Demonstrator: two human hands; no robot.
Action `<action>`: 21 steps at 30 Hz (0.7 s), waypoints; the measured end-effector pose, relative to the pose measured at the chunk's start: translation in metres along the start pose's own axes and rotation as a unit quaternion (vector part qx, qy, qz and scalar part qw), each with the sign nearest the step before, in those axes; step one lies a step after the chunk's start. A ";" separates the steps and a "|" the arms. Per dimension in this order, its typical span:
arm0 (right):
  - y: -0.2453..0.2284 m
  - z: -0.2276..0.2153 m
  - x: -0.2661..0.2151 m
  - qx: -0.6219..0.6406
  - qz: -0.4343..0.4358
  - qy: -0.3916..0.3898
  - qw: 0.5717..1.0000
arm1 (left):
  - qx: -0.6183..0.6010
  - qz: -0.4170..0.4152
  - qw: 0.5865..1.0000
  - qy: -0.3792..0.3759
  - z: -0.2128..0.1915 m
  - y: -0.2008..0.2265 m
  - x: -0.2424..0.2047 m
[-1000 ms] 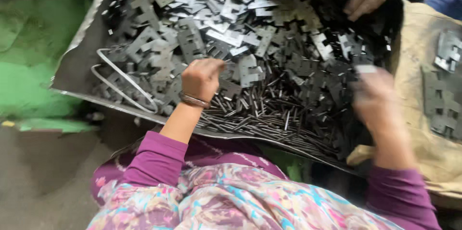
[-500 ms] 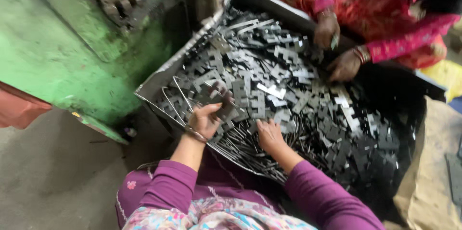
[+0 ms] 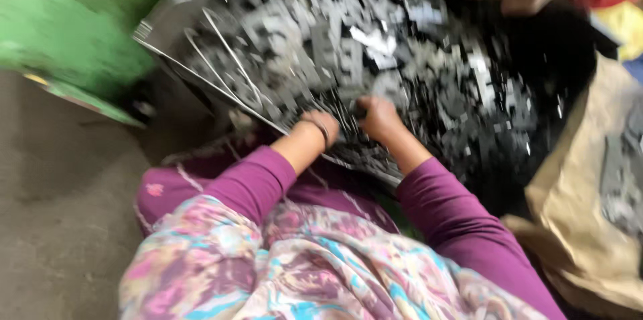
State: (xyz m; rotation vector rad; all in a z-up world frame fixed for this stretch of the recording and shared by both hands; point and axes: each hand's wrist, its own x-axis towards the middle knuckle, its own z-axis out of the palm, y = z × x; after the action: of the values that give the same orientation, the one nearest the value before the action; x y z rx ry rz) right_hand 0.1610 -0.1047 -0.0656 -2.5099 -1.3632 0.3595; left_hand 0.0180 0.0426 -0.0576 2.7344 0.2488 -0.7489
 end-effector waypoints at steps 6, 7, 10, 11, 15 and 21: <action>0.008 -0.078 -0.092 0.290 0.191 -0.004 0.938 | 0.067 0.052 0.990 -0.114 -0.031 0.005 -0.024; 0.013 -0.090 -0.106 0.372 0.236 0.005 0.898 | 0.084 0.066 0.988 -0.115 -0.039 0.006 -0.028; 0.033 -0.106 -0.137 0.538 0.239 0.060 0.806 | 0.084 0.076 0.988 -0.107 -0.054 0.010 -0.042; 0.044 -0.110 -0.146 0.591 0.261 0.080 0.759 | 0.050 0.100 0.992 -0.051 -0.055 0.007 -0.047; 0.072 -0.118 -0.160 0.756 0.280 0.159 0.570 | -0.217 0.081 0.968 0.098 -0.045 -0.024 -0.059; 0.033 -0.109 -0.112 0.709 0.318 0.167 0.606 | -0.862 0.079 0.432 0.254 -0.022 -0.062 -0.037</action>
State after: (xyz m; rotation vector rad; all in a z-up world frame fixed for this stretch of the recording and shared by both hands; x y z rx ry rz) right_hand 0.1643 -0.2288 0.0351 -1.3233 0.2204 0.6726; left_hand -0.0182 0.1050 -0.0355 0.7437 0.4662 0.4484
